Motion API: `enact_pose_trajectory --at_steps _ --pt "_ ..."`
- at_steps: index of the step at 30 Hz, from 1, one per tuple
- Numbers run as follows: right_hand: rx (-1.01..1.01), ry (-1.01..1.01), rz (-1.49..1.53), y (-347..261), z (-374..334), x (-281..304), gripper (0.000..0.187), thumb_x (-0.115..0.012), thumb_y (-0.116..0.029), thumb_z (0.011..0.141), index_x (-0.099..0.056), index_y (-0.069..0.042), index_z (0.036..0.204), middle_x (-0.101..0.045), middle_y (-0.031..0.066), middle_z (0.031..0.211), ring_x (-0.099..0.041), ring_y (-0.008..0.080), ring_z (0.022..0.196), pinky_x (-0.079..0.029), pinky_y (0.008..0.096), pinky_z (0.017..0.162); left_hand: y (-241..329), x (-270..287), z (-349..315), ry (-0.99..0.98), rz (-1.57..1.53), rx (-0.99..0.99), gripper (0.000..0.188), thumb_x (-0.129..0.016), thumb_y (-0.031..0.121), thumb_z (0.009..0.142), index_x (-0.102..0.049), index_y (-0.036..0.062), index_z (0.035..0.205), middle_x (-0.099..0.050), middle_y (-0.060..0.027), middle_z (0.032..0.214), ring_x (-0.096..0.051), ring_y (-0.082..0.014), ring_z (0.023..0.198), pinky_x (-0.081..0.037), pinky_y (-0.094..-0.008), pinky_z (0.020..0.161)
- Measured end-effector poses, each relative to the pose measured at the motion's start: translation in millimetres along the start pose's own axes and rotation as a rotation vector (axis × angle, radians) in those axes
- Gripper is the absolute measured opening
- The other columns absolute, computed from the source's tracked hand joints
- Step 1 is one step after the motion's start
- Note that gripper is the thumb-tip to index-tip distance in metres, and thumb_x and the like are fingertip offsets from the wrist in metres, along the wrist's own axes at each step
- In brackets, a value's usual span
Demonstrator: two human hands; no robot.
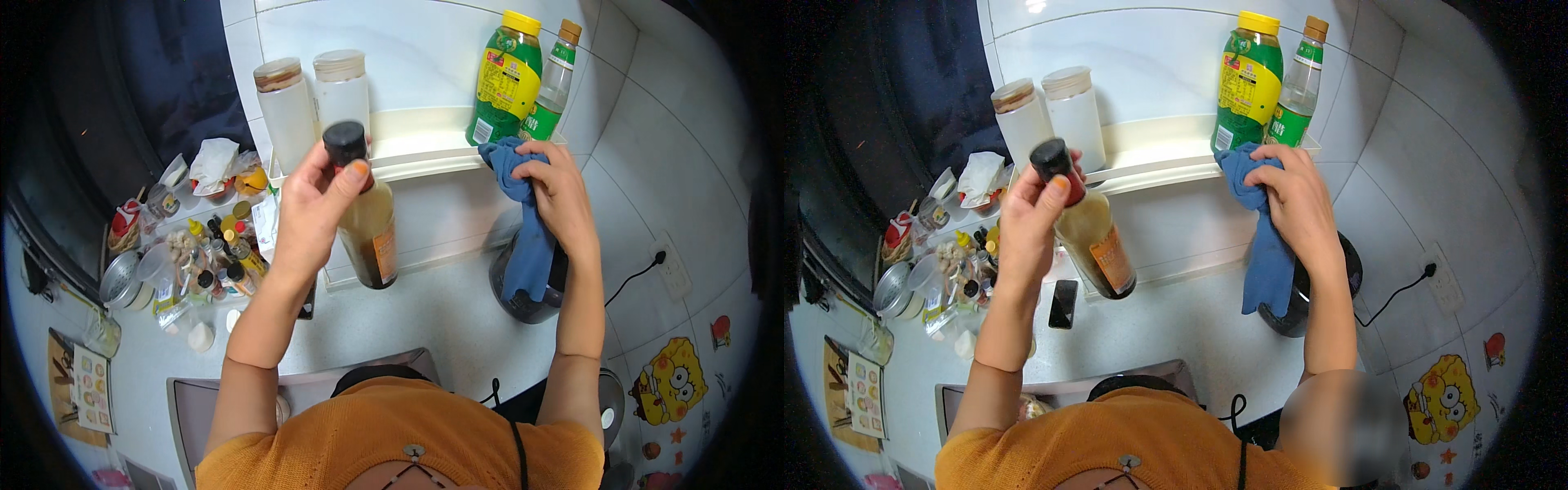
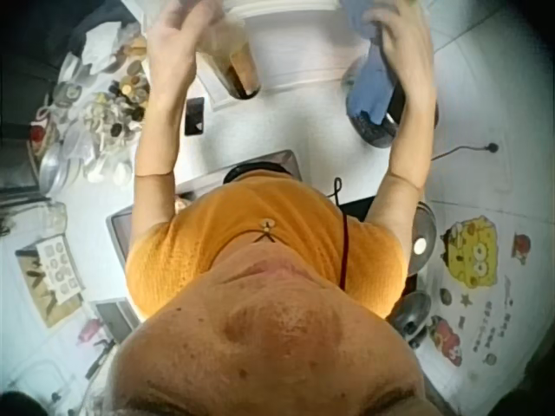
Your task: The person picks up several bottles and containers from a shelf one at a time, wipes the shelf and the bottom of each bottle with a cloth, and replaces them. They then use the cloth to wipe the surface of a stovetop and around the sink area.
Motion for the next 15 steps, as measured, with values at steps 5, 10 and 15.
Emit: enact_pose_trajectory --at_steps 5,10,15 --pt "-0.111 0.054 0.225 26 -17 -8 0.018 -0.053 0.01 0.073 -0.063 -0.003 0.08 -0.059 0.0099 0.103 -0.053 0.0295 0.098 -0.043 0.033 0.084 46 -15 33 -0.01 -0.039 -0.153 0.043 -0.063 0.029 0.085 -0.056 -0.0025 0.113 -0.059 -0.0043 0.091 -0.054 -0.0102 0.085 -0.043 -0.0242 0.082" --pt "-0.148 0.081 0.329 48 -30 -15 0.019 -0.051 0.01 0.073 -0.063 -0.001 0.082 -0.06 0.0109 0.105 -0.057 0.0275 0.094 -0.044 0.0309 0.083 79 -23 85 -0.132 -0.122 -0.27 0.041 -0.06 0.025 0.086 -0.051 -0.0047 0.113 -0.056 -0.0121 0.106 -0.055 -0.0182 0.094 -0.043 -0.0304 0.086" --pt "-0.209 0.121 0.413 64 -44 -20 0.019 -0.048 0.009 0.075 -0.063 0.001 0.083 -0.06 0.0107 0.105 -0.058 0.0238 0.093 -0.044 0.0276 0.081 101 -51 109 -0.071 -0.168 -0.383 0.039 -0.061 0.025 0.087 -0.052 -0.009 0.105 -0.053 -0.0074 0.088 -0.051 -0.0122 0.081 -0.042 -0.0233 0.075"
Point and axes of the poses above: each hand's wrist, its own z-axis towards the middle knuckle, its own x-axis out of the back of the hand, y = z × x, the point moved 6 cm from there along z, towards the middle knuckle
